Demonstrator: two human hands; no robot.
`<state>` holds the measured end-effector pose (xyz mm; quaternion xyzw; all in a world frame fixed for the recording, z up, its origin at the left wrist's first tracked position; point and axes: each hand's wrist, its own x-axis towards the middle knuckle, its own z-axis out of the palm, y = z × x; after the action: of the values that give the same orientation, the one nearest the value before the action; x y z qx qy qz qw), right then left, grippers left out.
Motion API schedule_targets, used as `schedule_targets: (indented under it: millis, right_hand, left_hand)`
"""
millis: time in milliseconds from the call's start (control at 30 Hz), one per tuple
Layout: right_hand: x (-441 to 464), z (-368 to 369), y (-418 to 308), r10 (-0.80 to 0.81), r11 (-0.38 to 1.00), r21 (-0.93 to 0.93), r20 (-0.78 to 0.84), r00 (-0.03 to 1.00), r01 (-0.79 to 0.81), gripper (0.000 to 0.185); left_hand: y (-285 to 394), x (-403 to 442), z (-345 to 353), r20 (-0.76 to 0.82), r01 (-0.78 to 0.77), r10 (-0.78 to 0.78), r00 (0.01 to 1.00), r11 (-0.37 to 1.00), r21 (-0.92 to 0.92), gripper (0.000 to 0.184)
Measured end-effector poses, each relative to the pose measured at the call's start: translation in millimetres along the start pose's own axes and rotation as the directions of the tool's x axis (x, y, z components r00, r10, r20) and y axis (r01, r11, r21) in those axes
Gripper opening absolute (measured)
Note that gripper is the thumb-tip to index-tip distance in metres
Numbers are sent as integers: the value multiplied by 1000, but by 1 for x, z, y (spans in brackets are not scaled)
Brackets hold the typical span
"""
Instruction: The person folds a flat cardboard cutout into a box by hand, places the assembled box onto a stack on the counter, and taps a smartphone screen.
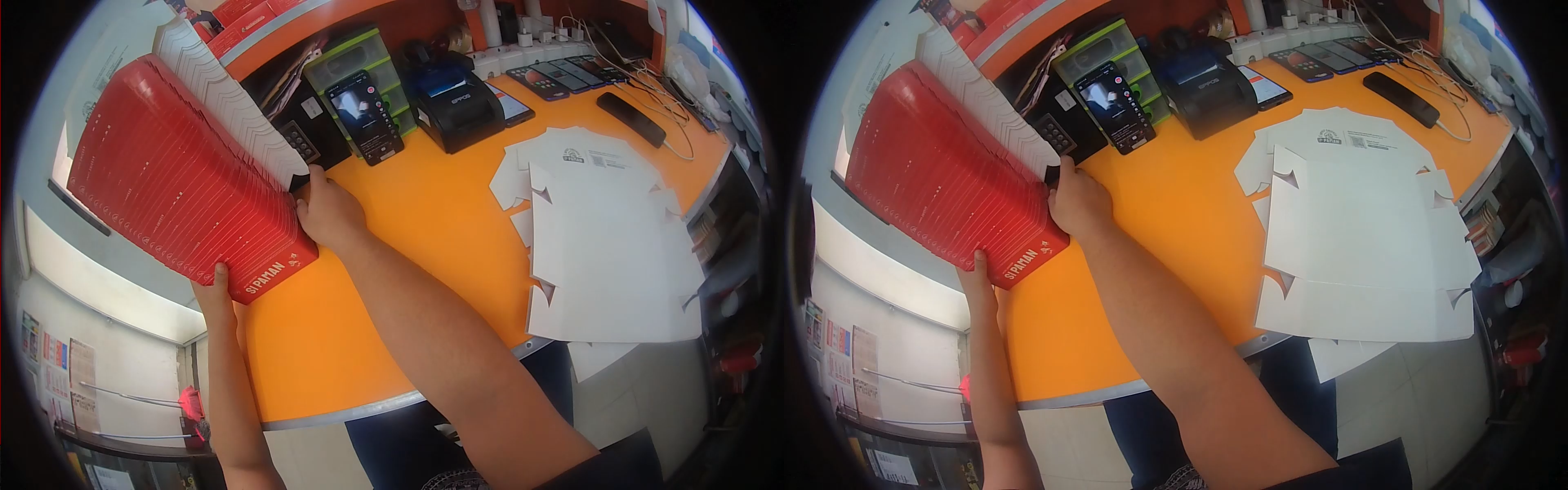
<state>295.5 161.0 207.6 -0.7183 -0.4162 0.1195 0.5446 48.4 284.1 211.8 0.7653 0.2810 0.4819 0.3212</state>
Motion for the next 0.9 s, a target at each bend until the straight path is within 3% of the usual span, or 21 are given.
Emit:
schedule_targets:
  millis: [233,333,900]
  right_hand:
    - [0,0,0,6,1000,5,4,1000,-6,56]
    - [0,0,0,6,1000,6,-2,1000,-6,56]
    - [0,0,-1,6,1000,11,2,1000,-6,56]
  left_hand:
    - [-1,0,0,7,4,-3,1000,1000,-21,86]
    - [1,1,3,-39,19,-21,999,998,-56,96]
    - [5,-1,5,-54,19,-21,998,999,-34,97]
